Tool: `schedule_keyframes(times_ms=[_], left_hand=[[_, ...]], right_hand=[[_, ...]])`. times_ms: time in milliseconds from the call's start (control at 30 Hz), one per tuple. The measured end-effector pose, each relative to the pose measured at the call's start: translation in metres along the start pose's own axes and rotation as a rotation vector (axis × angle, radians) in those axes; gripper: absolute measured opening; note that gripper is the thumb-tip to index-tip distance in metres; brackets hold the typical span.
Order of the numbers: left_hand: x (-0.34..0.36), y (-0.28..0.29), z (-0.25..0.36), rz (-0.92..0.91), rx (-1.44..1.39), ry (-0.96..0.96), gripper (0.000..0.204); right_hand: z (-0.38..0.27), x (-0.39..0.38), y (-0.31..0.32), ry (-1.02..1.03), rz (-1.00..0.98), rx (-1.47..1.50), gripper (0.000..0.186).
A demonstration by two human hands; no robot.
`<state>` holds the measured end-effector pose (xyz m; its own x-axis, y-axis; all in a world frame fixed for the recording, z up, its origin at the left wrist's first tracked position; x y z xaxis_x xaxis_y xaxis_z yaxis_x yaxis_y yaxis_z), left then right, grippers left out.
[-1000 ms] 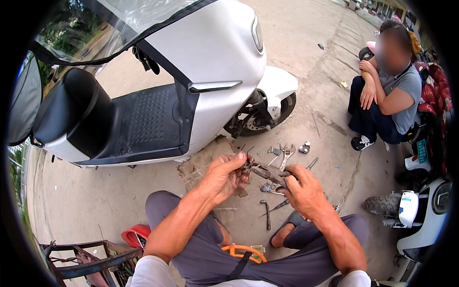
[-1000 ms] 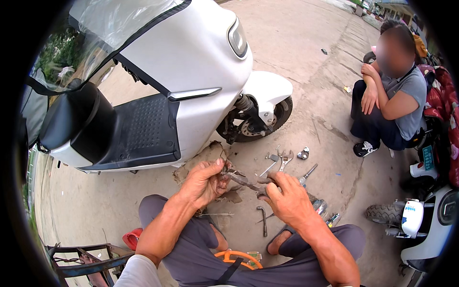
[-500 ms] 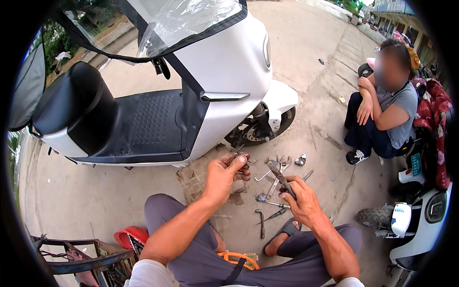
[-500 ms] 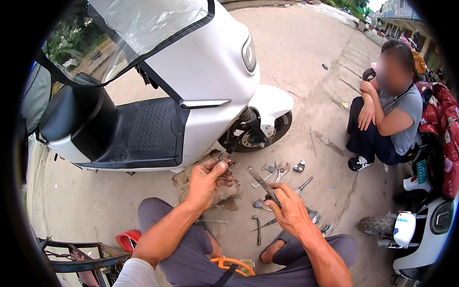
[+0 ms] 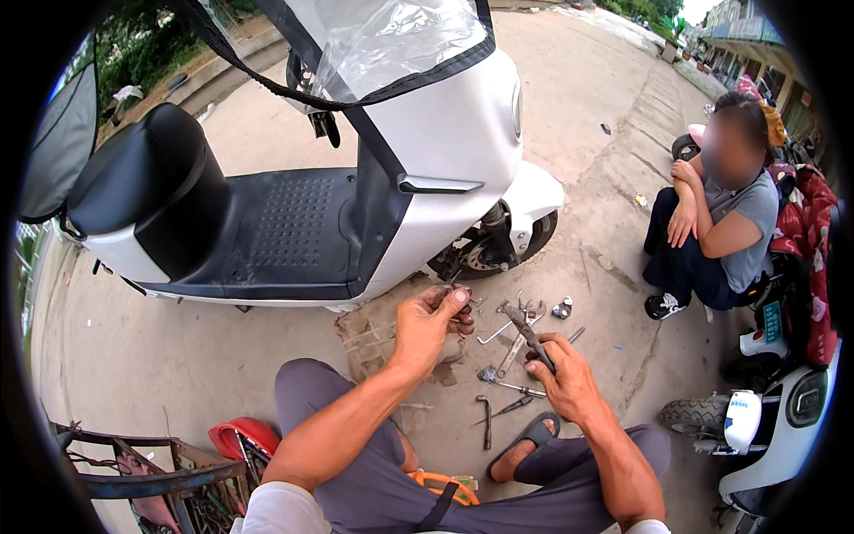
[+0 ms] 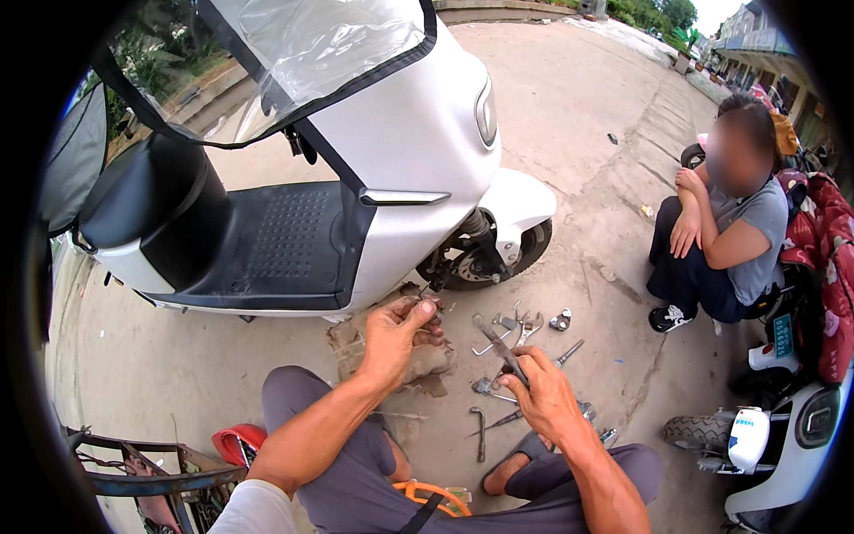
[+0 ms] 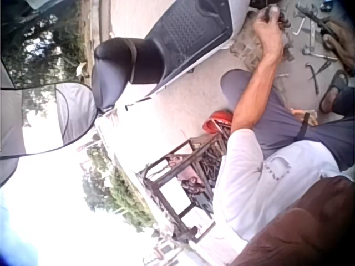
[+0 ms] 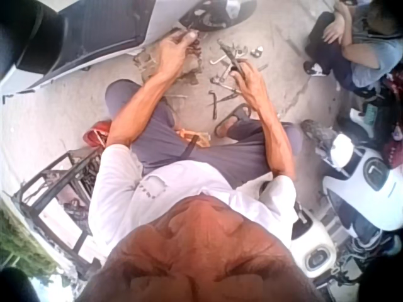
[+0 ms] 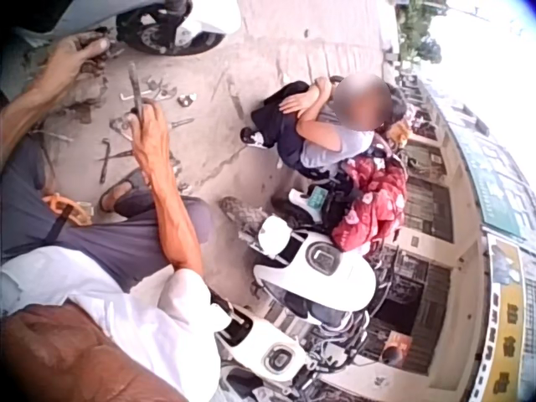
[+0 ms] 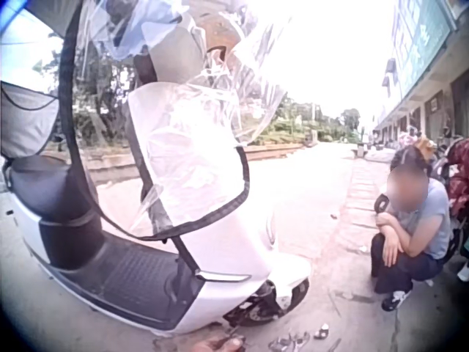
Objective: The person sits on the ground next to a white scooter and disassembles a brake caliper. They remove brake pads and use pliers to manipulate a small metal pin or spring within the caliper assembly. Various tools and parts are scattered on the ground nearby.
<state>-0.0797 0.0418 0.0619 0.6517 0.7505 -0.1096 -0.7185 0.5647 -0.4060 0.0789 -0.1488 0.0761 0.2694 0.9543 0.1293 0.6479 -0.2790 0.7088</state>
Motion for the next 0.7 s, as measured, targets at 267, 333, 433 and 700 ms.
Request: schedule_keyframes(times_ms=[267,333,433,700], left_hand=[[0.001,-0.001,0.0,-0.003,0.001,-0.003,0.031],[0.0,-0.002,0.001,-0.004,0.002,0.002,0.031],[0.004,0.003,-0.01,-0.027,-0.13,0.058,0.033],[-0.006,0.0,-0.006,-0.162,-0.356,0.236,0.03]], right_hand=[[0.003,0.0,-0.001,0.021,-0.024,-0.026,0.027],[0.0,0.0,-0.001,-0.031,-0.02,0.009,0.019],[0.002,-0.001,0.0,-0.012,-0.037,-0.03,0.03],[-0.015,-0.002,0.006,-0.036,-0.002,-0.025,0.028]])
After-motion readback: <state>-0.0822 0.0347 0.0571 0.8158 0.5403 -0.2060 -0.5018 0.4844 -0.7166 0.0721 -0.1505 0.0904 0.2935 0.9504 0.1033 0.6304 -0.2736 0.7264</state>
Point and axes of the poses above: each hand's wrist, its own x-axis towards the middle knuckle, its own y-axis out of the back of the hand, z = x × y, the point moved 1 cm from there along x, towards the middle knuckle, and after that the axes turned 4 degrees about -z, right-handed, at the moved point
